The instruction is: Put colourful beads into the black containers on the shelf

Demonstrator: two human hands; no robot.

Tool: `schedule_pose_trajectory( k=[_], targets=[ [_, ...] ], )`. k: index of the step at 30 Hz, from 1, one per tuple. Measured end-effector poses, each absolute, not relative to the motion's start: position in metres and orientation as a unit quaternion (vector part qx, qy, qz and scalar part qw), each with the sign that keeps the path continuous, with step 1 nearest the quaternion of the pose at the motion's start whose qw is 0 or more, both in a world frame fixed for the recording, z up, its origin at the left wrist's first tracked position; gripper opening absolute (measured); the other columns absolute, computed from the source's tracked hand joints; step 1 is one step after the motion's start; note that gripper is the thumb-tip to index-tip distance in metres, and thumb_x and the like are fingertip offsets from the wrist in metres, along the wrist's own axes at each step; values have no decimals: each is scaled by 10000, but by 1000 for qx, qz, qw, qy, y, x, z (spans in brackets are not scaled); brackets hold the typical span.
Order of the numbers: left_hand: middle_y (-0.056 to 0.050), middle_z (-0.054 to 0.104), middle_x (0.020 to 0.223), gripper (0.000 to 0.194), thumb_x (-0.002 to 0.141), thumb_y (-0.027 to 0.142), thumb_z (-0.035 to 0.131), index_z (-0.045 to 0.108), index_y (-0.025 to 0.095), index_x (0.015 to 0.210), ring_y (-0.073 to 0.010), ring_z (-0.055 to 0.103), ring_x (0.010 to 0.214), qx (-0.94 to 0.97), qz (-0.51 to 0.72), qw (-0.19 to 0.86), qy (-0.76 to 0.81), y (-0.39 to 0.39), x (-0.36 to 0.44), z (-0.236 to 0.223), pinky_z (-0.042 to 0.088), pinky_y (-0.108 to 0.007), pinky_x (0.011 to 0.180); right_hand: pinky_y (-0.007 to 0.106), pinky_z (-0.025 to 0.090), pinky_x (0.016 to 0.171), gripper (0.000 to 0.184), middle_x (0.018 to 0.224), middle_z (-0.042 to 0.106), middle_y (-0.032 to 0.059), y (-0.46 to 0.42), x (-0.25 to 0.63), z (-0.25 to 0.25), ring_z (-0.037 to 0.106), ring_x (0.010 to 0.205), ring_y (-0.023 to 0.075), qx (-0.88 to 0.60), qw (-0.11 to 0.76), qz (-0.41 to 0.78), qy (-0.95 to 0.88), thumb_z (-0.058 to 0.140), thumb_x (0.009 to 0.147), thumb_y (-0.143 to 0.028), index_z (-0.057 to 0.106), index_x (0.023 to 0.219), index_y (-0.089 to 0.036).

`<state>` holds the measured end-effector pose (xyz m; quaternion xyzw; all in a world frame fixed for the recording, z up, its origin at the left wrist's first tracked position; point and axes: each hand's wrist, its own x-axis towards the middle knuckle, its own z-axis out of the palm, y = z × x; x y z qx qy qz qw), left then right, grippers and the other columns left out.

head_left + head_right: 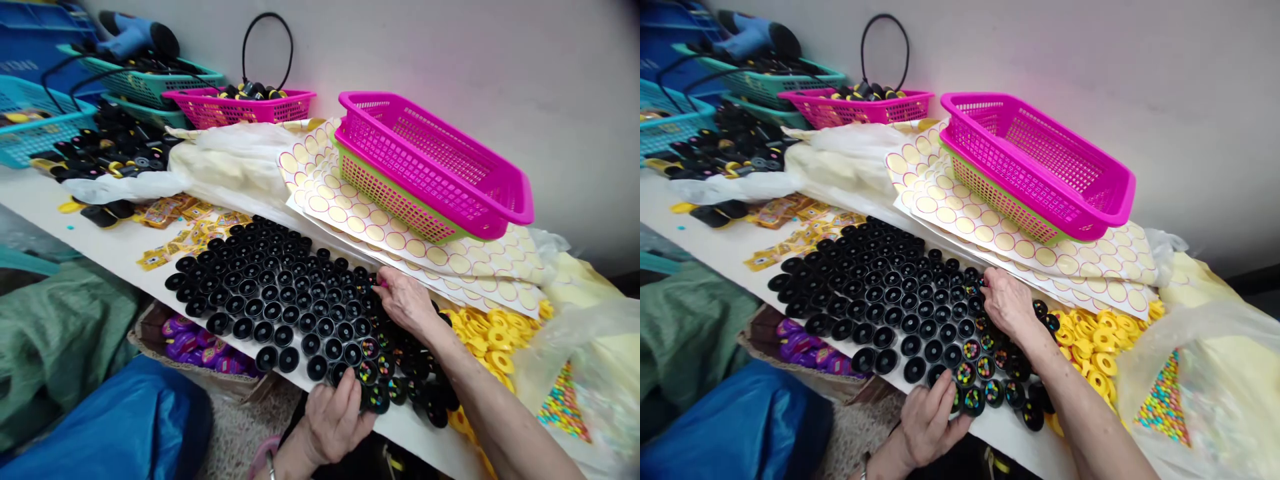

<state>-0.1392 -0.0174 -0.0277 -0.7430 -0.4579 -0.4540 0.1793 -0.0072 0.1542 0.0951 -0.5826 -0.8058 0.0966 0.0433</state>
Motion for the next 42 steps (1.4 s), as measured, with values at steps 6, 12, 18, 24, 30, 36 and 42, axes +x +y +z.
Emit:
schedule_pose_trajectory(
  k=[6,12,18,24,30,36,42],
  targets=[
    [-176,675,909,361,773,336,640,574,68,1006,-186,581,656,-734,-458,181,-468,-18,-137,-30,409,-314,533,272,304,565,186,900,624,61,156,-18,94,591,773,188,-578,-47,29,-814,446,886,-310,610,879,-221],
    [-173,672,924,376,750,346,665,581,77,999,-188,585,685,-737,-456,179,-466,-19,-138,-30,412,-312,551,278,286,544,197,848,633,62,162,-23,96,603,774,199,-576,-71,38,-813,421,876,-259,609,831,-220],
    [-177,673,907,366,755,328,656,585,60,994,-182,573,659,-737,-460,180,-462,-18,-139,-28,406,-311,545,271,291,564,206,861,614,45,164,-20,89,581,766,180,-567,-40,31,-822,397,900,-268,591,848,-223],
    [-172,675,896,355,761,338,641,586,71,988,-177,567,642,-733,-459,188,-465,-17,-138,-27,410,-307,531,268,317,601,168,832,600,31,153,-3,93,542,728,164,-576,41,55,-814,424,770,-148,582,784,-206],
    [-161,677,902,377,737,364,672,582,94,983,-181,589,683,-736,-457,188,-463,-17,-139,-25,416,-293,538,274,371,606,106,725,573,8,156,30,86,516,671,166,-582,155,188,-776,477,731,-216,583,724,-205],
    [-167,681,891,331,789,332,617,573,85,1005,-179,596,684,-737,-458,187,-460,-16,-139,-30,418,-292,548,332,441,781,242,924,617,46,142,47,96,569,853,188,-563,326,229,-724,556,789,-301,642,986,-191],
    [-183,677,878,349,750,284,685,590,51,992,-174,575,641,-742,-454,192,-454,-10,-141,-33,420,-292,580,360,458,837,273,913,659,53,81,136,106,603,846,187,-642,538,79,-540,636,774,-337,661,1002,-188]
  ],
)
